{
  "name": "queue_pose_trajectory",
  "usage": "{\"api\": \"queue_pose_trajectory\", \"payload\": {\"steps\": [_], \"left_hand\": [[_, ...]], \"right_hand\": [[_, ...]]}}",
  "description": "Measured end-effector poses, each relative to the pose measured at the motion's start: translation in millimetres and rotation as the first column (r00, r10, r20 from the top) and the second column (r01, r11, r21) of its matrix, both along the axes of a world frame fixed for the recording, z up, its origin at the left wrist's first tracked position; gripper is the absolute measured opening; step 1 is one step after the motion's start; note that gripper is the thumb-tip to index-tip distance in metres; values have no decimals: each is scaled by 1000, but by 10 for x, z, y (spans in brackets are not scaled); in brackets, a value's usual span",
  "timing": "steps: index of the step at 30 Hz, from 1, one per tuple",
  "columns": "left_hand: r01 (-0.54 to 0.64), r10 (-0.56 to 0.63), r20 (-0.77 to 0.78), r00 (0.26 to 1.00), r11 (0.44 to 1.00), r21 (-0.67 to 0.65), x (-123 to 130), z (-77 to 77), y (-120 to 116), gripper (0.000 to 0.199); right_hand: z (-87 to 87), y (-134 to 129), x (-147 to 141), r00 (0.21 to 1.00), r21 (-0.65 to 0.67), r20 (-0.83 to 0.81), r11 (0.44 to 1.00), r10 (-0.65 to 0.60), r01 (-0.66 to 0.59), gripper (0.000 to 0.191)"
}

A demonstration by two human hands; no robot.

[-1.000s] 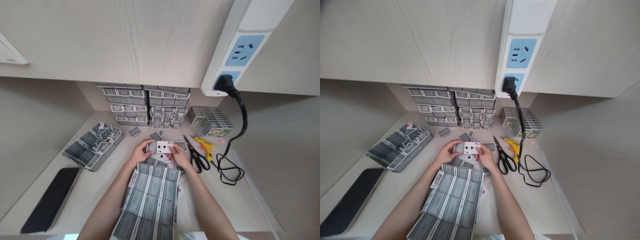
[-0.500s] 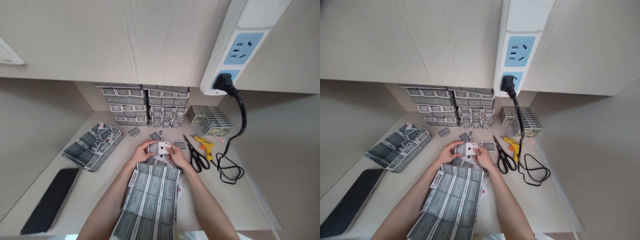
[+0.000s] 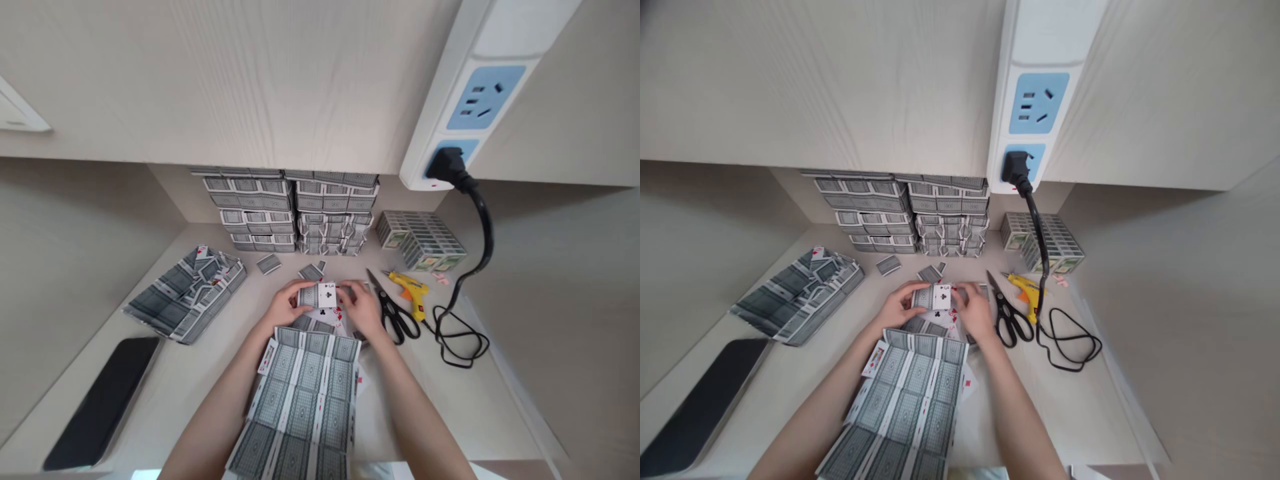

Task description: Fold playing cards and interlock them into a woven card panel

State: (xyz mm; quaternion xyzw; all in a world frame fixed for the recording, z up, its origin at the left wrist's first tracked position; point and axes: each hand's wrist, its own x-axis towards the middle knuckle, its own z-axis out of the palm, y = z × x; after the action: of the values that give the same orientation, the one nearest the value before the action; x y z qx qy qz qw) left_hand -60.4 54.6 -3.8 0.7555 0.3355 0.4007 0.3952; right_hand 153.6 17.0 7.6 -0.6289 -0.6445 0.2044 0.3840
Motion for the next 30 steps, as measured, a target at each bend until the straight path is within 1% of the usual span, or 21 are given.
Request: {"api": "queue_pose_trajectory", "payload": {"steps": [2,3,6,7,9,12,15,17,20,22,24,25,27,30], "left_hand": [[4,-4,13,1000,1000,-15,-8,-20,7,48],[8,-8,12,1000,1000,-24,-10,-28,10,49],[8,-8,5,1000,999,-47,-12,-43,8,52],[5,-5,1,1000,999,-53,-11,-43,6,53],[-4,3,-9,1000,998,-60,-10,-40,1,54],[-15,14,-21,1000,998,-55,-8,-34,-4,54],[-10,9,-21,1000,999,-46,-8,-34,-4,53],[-10,9,-26,1000,999,-46,-10,-38,-2,54],[-13,11,-33,999,999,-50,-12,-42,1,55],[-11,9,-33,999,999,-43,-12,-42,3,54],[-10,9,-29,1000,1000,-28,-12,-39,4,53],[-9,9,-25,1000,1000,-21,-11,-36,3,51],[-5,5,-18,1000,1000,-9,-9,-30,0,50],[-4,4,-14,1000,1000,-2,-9,-20,-6,51]], "right_hand": [[4,2,134,993,43,96,997,-61,57,34],[0,2,193,989,37,137,998,-62,57,39],[-17,1,301,975,-48,221,999,0,11,42],[-20,-1,312,971,-77,239,997,5,13,42],[-15,-6,308,962,-113,270,991,-31,64,44],[12,-13,287,947,-107,296,981,-126,164,49],[38,-15,287,949,-60,262,978,-176,198,39],[45,-16,299,959,-49,224,981,-173,188,31],[48,-21,310,977,-60,155,986,-146,157,24],[61,-28,301,991,-62,50,990,-124,127,18],[90,-37,272,987,-81,-120,992,-103,94,18],[110,-42,251,971,-103,-216,991,-103,82,20],[149,-49,201,914,-168,-388,984,-120,58,27],[179,-54,119,834,-265,-534,964,-140,-7,32]]}}
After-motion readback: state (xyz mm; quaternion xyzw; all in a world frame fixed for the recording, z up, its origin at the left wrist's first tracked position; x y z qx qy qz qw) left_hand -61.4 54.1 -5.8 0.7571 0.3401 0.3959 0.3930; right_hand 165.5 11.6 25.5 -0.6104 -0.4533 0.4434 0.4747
